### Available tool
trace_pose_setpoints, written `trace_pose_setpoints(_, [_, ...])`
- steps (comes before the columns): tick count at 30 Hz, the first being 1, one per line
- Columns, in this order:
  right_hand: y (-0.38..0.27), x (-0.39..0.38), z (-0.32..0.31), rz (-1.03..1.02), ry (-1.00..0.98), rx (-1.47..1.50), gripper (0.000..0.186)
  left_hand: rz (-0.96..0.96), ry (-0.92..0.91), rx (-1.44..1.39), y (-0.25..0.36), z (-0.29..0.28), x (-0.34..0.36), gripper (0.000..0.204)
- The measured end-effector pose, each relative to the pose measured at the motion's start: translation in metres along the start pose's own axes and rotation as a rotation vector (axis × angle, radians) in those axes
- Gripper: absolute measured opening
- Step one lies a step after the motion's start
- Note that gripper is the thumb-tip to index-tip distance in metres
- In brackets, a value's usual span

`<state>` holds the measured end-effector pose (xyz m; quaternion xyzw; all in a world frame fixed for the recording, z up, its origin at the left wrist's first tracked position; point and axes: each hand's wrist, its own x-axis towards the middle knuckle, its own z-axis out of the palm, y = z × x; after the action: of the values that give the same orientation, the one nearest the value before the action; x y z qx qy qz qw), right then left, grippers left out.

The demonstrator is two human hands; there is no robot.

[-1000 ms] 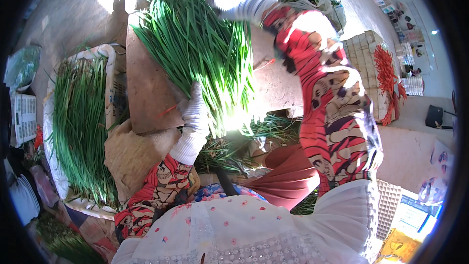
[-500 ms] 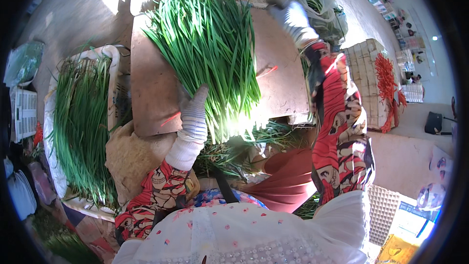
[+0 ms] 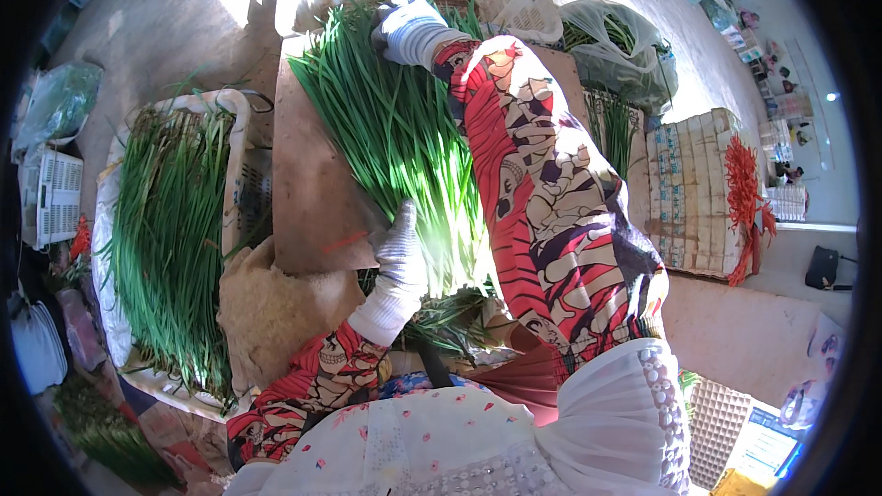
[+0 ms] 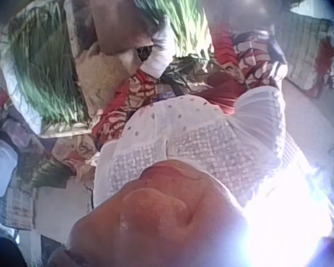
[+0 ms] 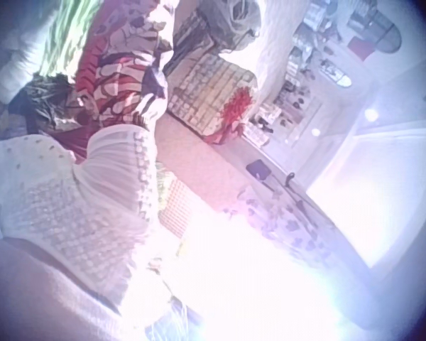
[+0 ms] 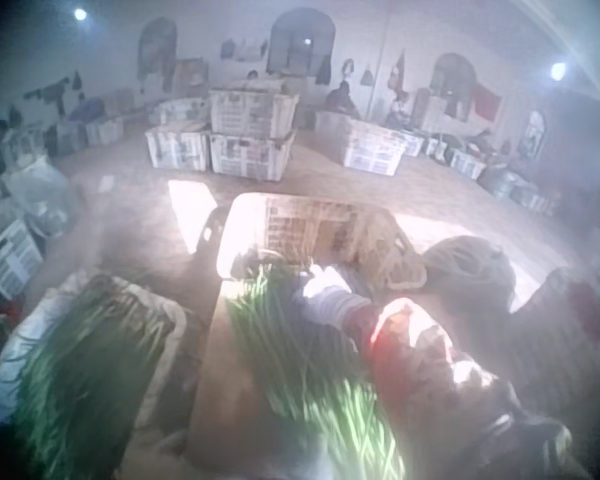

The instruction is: The person sorts a bunch of green onions, removing dry or yellowed leaves and placing the cleaned stalks onto a pile.

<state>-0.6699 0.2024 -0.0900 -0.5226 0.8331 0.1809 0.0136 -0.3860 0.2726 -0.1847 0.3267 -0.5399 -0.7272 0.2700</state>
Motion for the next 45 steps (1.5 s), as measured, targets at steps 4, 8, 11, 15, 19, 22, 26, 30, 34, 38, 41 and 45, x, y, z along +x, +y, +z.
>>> trace_pose_setpoints(4, [-0.001, 0.005, -0.004, -0.001, -0.079, -0.027, 0.029, -0.042, 0.019, -0.130, -0.001, 0.001, -0.001, 0.074])
trace_pose_setpoints(8, [0.018, -0.003, -0.017, -0.121, 0.268, -0.228, 0.032, -0.085, 0.072, -0.183, -0.008, 0.005, -0.002, 0.064])
trace_pose_setpoints(11, [0.047, -0.023, -0.047, -0.239, 0.518, -0.188, 0.028, 0.040, 0.023, -0.049, -0.004, 0.003, 0.003, 0.076])
trace_pose_setpoints(15, [0.061, -0.051, -0.104, -0.141, 0.493, -0.009, 0.033, -0.021, -0.023, -0.159, -0.013, -0.002, 0.006, 0.073])
trace_pose_setpoints(19, [0.070, -0.091, -0.128, -0.045, 0.461, 0.117, 0.037, -0.148, -0.074, -0.264, -0.010, -0.004, 0.008, 0.070])
trace_pose_setpoints(22, [0.067, -0.124, -0.136, 0.000, 0.449, 0.154, 0.041, -0.207, -0.021, -0.332, 0.015, 0.003, 0.007, 0.060])
trace_pose_setpoints(26, [0.052, -0.156, -0.135, 0.026, 0.449, 0.163, 0.046, -0.338, -0.029, -0.371, 0.033, 0.005, 0.007, 0.055])
trace_pose_setpoints(30, [0.022, -0.177, -0.135, 0.019, 0.474, 0.101, 0.051, -0.223, -0.077, -0.321, 0.025, 0.007, 0.014, 0.065])
trace_pose_setpoints(34, [-0.060, -0.178, -0.077, 0.039, 0.362, 0.231, 0.056, -0.122, 0.012, -0.207, 0.013, -0.003, 0.030, 0.084])
trace_pose_setpoints(38, [-0.124, -0.207, -0.032, 0.448, 0.170, 0.533, 0.073, -0.180, -0.099, -0.771, -0.003, 0.013, 0.049, 0.096])
trace_pose_setpoints(41, [-0.125, -0.194, 0.004, 0.524, 0.249, 0.460, 0.069, -0.091, -0.054, -0.295, 0.006, 0.013, 0.039, 0.099])
trace_pose_setpoints(45, [-0.115, -0.201, 0.000, 0.620, 0.208, 0.462, 0.057, -0.137, -0.048, -0.162, 0.015, 0.001, 0.036, 0.094])
